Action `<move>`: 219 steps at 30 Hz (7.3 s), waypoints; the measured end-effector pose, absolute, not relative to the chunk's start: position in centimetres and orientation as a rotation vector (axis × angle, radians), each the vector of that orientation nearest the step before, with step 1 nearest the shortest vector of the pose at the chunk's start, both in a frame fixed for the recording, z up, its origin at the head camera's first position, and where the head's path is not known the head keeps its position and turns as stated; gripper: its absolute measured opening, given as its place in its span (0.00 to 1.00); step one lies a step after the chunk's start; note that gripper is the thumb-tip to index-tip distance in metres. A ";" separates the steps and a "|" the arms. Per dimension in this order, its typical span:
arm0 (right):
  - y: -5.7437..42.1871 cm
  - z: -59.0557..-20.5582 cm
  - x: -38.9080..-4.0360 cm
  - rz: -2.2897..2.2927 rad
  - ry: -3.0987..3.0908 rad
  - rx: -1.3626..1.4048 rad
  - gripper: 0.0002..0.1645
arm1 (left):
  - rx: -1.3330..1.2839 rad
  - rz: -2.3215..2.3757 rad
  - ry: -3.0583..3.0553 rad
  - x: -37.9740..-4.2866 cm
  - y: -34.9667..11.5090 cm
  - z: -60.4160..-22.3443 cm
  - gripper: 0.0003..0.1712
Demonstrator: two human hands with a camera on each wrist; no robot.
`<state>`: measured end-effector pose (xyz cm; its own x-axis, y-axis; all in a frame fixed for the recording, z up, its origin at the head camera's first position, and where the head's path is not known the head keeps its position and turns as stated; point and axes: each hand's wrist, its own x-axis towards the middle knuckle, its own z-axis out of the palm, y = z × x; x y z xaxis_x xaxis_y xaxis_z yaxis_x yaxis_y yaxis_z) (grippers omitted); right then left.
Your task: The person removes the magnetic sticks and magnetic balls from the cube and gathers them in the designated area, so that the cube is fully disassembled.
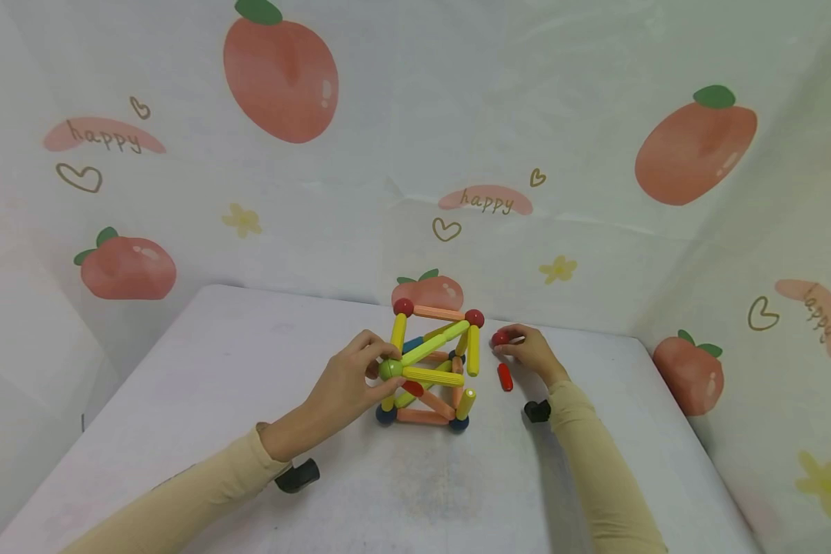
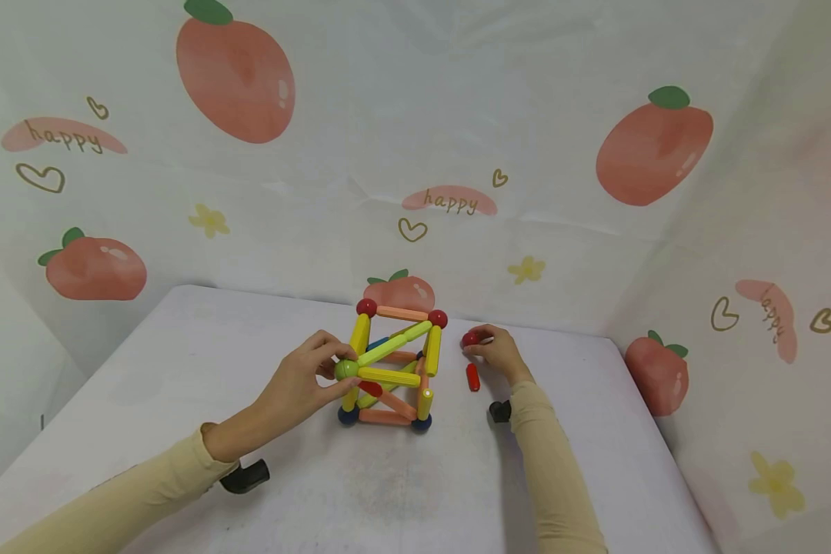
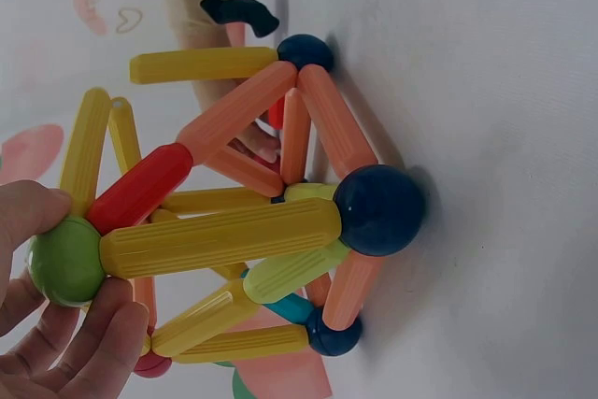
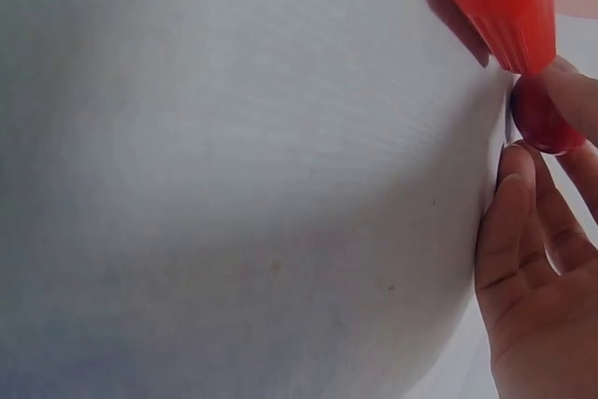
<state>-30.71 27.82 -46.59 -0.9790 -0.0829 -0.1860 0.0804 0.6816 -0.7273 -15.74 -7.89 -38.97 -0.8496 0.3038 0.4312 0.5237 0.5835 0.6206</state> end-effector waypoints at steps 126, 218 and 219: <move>28.1 -44.3 -16.5 -1.531 2.461 -0.031 0.20 | -0.697 -1.113 -2.550 -15.8 -8.3 -39.2 0.23; 18.4 -46.4 -14.0 -1.722 2.861 -0.339 0.07 | -0.679 -1.102 -2.551 -15.6 -8.2 -39.0 0.23; 18.4 -46.3 -13.9 -1.727 2.863 -0.347 0.07 | -0.678 -1.103 -2.552 -15.6 -8.2 -39.0 0.23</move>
<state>-13.91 18.39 -46.34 -0.9549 -0.0614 0.2904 -0.2856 0.4572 -0.8423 -15.58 -8.16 -39.02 -0.8509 0.3080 0.4256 0.5210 0.5984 0.6086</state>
